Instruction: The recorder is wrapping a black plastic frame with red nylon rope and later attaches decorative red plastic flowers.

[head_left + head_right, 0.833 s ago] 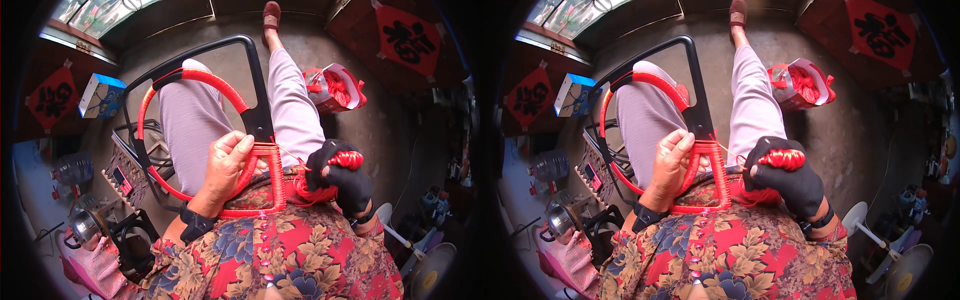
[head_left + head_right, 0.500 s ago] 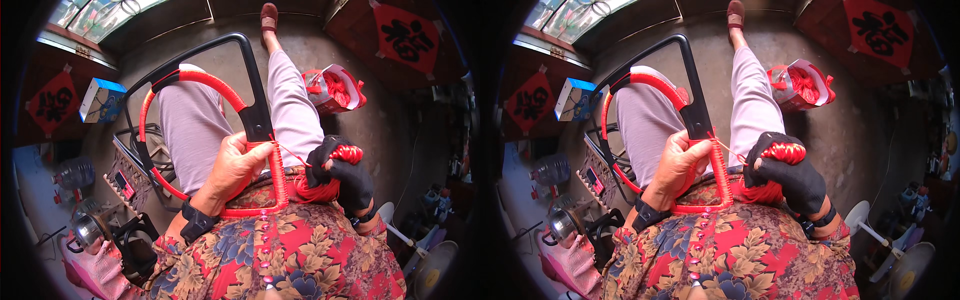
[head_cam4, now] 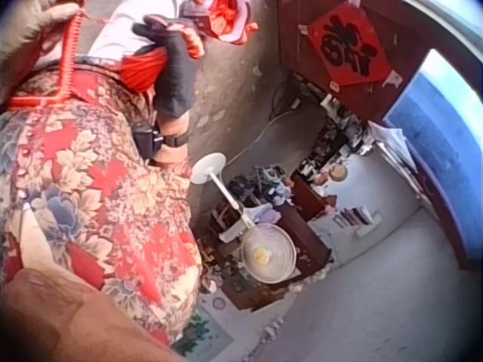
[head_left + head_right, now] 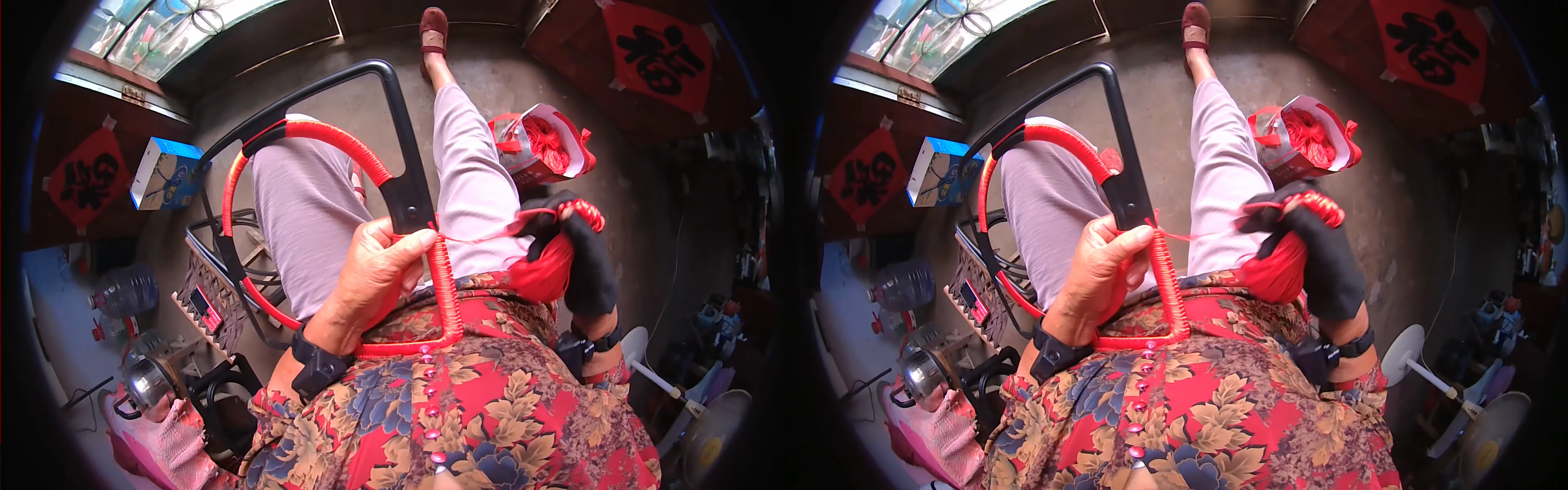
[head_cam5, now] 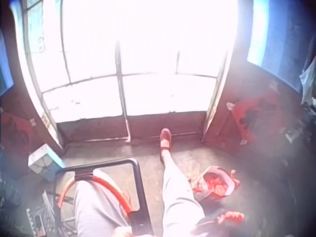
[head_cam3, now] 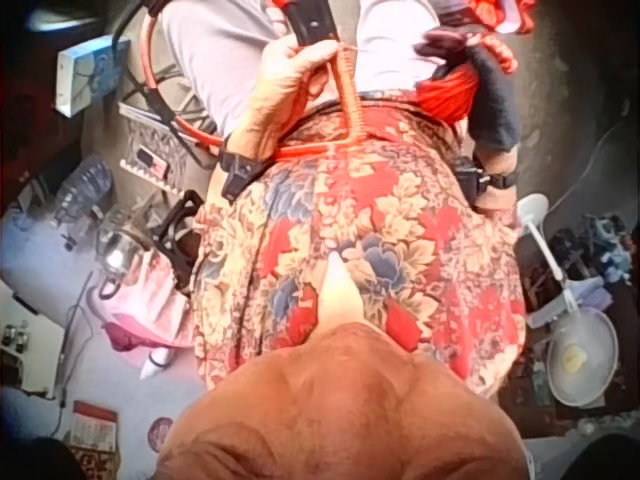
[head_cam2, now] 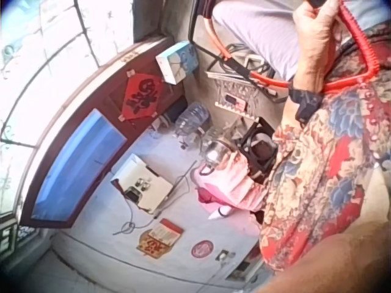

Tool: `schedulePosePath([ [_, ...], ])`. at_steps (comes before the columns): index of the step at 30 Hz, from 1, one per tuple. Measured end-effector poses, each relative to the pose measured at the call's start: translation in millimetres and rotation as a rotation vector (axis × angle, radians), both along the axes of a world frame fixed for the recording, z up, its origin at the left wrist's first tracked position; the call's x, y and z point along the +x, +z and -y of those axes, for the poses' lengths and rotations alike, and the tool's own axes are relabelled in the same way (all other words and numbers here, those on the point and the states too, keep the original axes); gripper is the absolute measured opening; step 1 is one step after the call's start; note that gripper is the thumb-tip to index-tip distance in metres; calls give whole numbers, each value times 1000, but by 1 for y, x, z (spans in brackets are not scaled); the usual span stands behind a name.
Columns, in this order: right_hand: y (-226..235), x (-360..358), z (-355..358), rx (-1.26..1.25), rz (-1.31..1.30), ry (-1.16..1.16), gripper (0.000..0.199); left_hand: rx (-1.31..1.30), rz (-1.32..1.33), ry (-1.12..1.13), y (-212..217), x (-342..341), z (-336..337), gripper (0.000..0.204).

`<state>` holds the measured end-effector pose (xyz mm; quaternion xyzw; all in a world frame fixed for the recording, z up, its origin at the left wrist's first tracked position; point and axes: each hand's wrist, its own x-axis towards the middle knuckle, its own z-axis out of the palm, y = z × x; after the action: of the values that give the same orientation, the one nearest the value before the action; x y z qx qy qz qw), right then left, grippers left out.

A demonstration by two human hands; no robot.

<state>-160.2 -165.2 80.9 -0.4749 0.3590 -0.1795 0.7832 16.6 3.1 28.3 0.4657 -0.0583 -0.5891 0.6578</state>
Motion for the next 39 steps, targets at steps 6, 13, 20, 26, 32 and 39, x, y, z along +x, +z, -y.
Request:
schedulePosePath([
  [6,-68,-58,73,418,330,-107,30,80,43,-44,16,5,8,14],
  [13,-77,-50,94,345,372,45,30,63,-14,3,7,1,7,16],
  [20,-52,-34,95,30,234,326,34,-36,-213,277,13,-4,7,24],
  [26,-58,19,9,-620,5,972,51,-126,-108,365,-16,-2,-2,23],
  [32,-92,87,-19,-318,3,701,80,-15,42,262,-11,2,-11,18],
  [39,-53,88,-7,-861,245,155,70,-39,973,661,3,-12,-11,35],
])
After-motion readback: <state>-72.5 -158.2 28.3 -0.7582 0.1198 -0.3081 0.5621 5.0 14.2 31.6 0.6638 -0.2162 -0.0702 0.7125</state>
